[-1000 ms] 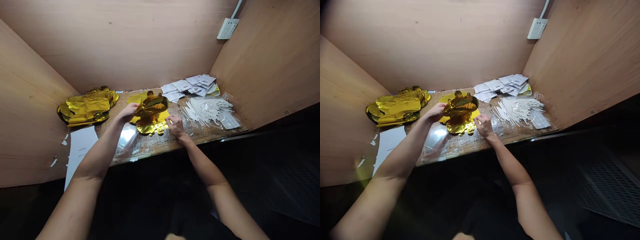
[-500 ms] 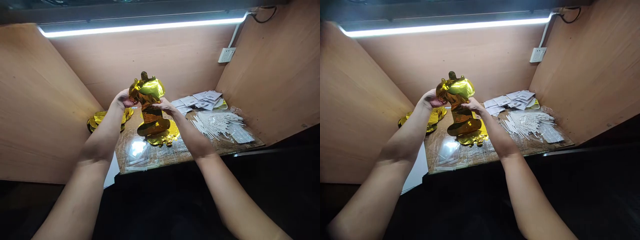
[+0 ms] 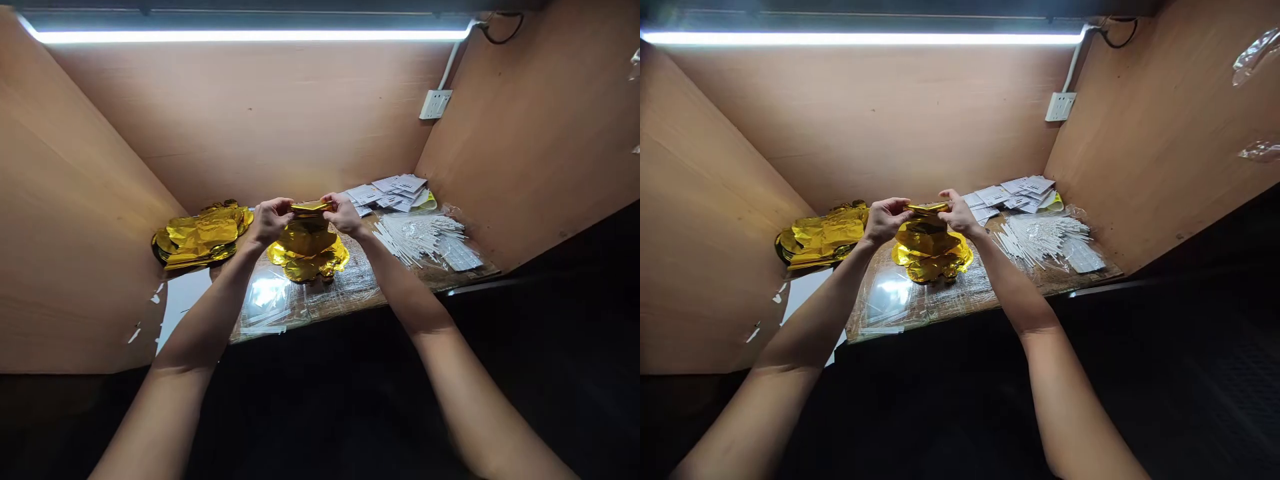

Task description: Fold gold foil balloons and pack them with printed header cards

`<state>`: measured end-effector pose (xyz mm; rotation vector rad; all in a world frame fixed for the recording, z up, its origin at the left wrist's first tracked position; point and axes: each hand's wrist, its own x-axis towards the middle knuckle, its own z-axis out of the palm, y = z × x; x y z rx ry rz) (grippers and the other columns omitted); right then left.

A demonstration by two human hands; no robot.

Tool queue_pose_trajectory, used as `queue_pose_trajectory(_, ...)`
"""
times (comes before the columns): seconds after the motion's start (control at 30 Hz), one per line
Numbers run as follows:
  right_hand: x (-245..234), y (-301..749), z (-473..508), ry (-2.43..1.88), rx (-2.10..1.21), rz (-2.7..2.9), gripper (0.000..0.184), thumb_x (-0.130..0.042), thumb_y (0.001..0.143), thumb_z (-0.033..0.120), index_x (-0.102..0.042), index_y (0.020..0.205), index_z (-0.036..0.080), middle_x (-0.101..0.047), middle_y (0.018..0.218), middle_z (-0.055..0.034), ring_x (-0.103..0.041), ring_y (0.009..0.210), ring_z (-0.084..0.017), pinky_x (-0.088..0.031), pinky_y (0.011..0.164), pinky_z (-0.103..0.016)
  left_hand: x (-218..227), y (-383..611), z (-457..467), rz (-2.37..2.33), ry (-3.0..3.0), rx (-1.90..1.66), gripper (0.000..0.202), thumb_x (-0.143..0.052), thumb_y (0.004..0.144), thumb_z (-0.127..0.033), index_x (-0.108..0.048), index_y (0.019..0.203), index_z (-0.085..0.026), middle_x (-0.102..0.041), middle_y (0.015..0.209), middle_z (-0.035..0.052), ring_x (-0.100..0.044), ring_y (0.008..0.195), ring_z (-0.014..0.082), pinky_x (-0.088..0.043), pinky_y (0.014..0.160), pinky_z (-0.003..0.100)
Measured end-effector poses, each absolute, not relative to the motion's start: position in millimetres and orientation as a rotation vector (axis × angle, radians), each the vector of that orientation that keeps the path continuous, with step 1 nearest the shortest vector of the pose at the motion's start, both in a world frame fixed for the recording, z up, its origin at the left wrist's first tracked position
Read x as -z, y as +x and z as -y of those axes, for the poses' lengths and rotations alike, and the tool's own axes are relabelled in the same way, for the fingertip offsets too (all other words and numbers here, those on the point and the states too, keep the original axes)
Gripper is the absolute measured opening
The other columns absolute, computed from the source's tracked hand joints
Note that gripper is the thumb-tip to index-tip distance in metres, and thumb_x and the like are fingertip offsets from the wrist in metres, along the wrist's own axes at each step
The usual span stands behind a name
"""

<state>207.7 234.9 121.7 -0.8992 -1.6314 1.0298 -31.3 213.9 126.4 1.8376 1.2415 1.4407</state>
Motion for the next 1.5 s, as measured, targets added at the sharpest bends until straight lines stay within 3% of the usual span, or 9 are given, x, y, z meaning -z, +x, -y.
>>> queue_pose_trajectory(0.1,-121,230,-205,-1.011,-0.603,1.857,0.015,-0.067,0.084,0.015,-0.072,0.098,0.018,-0.07,0.094,-0.0055,-0.065,0.092,-0.023,-0.051,0.093,-0.039,-130,-23,-185,-1.379,2.168,-1.394,0.019,-0.074,0.084,-0.025,-0.08,0.1,-0.018,-0.077,0.099,0.0094,-0.072,0.092,0.0259,-0.058,0.091,0.042)
queue_pose_trajectory(0.23,-90,259,-140,-1.085,-0.235,2.057,0.015,-0.065,0.097,0.021,-0.079,0.098,0.022,-0.071,0.119,-0.0123,-0.062,0.117,-0.031,-0.046,0.103,-0.048,-90,-10,-106,-1.495,2.557,-1.309,0.009,-0.067,0.093,-0.022,-0.075,0.091,-0.022,-0.075,0.118,0.0126,-0.069,0.112,0.0305,-0.054,0.098,0.05)
queue_pose_trajectory(0.47,8,283,-32,-0.856,-0.529,2.356,0.025,-0.052,0.105,0.017,-0.075,0.109,0.027,-0.079,0.129,-0.0085,-0.07,0.127,-0.026,-0.037,0.112,-0.048,32,1,23,-1.173,2.568,-0.997,0.025,-0.05,0.099,-0.009,-0.068,0.106,-0.025,-0.078,0.129,0.0096,-0.069,0.133,0.0274,-0.056,0.105,0.046)
queue_pose_trajectory(0.73,9,231,-48,-1.546,-0.665,2.192,0.025,-0.05,0.108,0.033,-0.073,0.107,0.023,-0.079,0.087,-0.0087,-0.072,0.079,-0.027,-0.047,0.077,-0.036,34,3,9,-1.836,2.055,-0.998,0.015,-0.052,0.106,-0.032,-0.063,0.096,-0.026,-0.07,0.074,0.0037,-0.072,0.069,0.0246,-0.057,0.07,0.039)
queue_pose_trajectory(0.83,2,213,-70,-1.746,-0.503,2.279,0.025,-0.05,0.106,0.026,-0.074,0.11,0.018,-0.079,0.093,-0.0166,-0.073,0.082,-0.031,-0.047,0.075,-0.038,21,1,-8,-1.803,2.223,-0.961,0.024,-0.06,0.103,-0.034,-0.064,0.122,-0.021,-0.077,0.113,0.0152,-0.075,0.104,0.0327,-0.058,0.092,0.047)
queue_pose_trajectory(0.93,1,211,-75,-1.792,-0.454,2.362,0.025,-0.05,0.107,0.022,-0.074,0.108,0.016,-0.079,0.099,-0.0203,-0.073,0.086,-0.033,-0.046,0.076,-0.039,20,1,-7,-1.446,2.522,-0.737,0.046,-0.068,0.098,-0.032,-0.061,0.142,-0.021,-0.06,0.155,0.0198,-0.058,0.142,0.0387,-0.05,0.114,0.055)
queue_pose_trajectory(1.2,-27,246,-24,-1.372,-0.299,2.615,0.026,-0.068,0.101,0.036,-0.071,0.122,0.021,-0.077,0.116,-0.0188,-0.067,0.108,-0.034,-0.041,0.093,-0.044,40,2,11,-1.192,2.533,-0.579,0.039,-0.052,0.103,-0.019,-0.071,0.137,-0.027,-0.069,0.148,0.0128,-0.063,0.134,0.0347,-0.053,0.108,0.055)
queue_pose_trajectory(1.4,-34,233,-113,-1.159,-1.049,2.772,0.014,-0.067,0.091,0.022,-0.071,0.077,0.02,-0.067,0.07,-0.0019,-0.058,0.067,-0.019,-0.037,0.07,-0.032,4,-19,-32,-1.307,2.052,-0.662,0.03,-0.055,0.104,-0.041,-0.078,0.098,-0.023,-0.078,0.088,0.0059,-0.072,0.087,0.0269,-0.06,0.086,0.04)
queue_pose_trajectory(1.5,-34,230,-146,-1.287,-1.565,2.412,0.033,-0.076,0.083,0.032,-0.057,0.06,0.019,-0.05,0.053,0.0039,-0.04,0.052,-0.011,-0.028,0.056,-0.028,-6,-16,-20,-1.609,1.597,-1.139,0.03,-0.067,0.098,-0.047,-0.075,0.105,-0.019,-0.078,0.094,0.0085,-0.074,0.089,0.0257,-0.06,0.09,0.041)
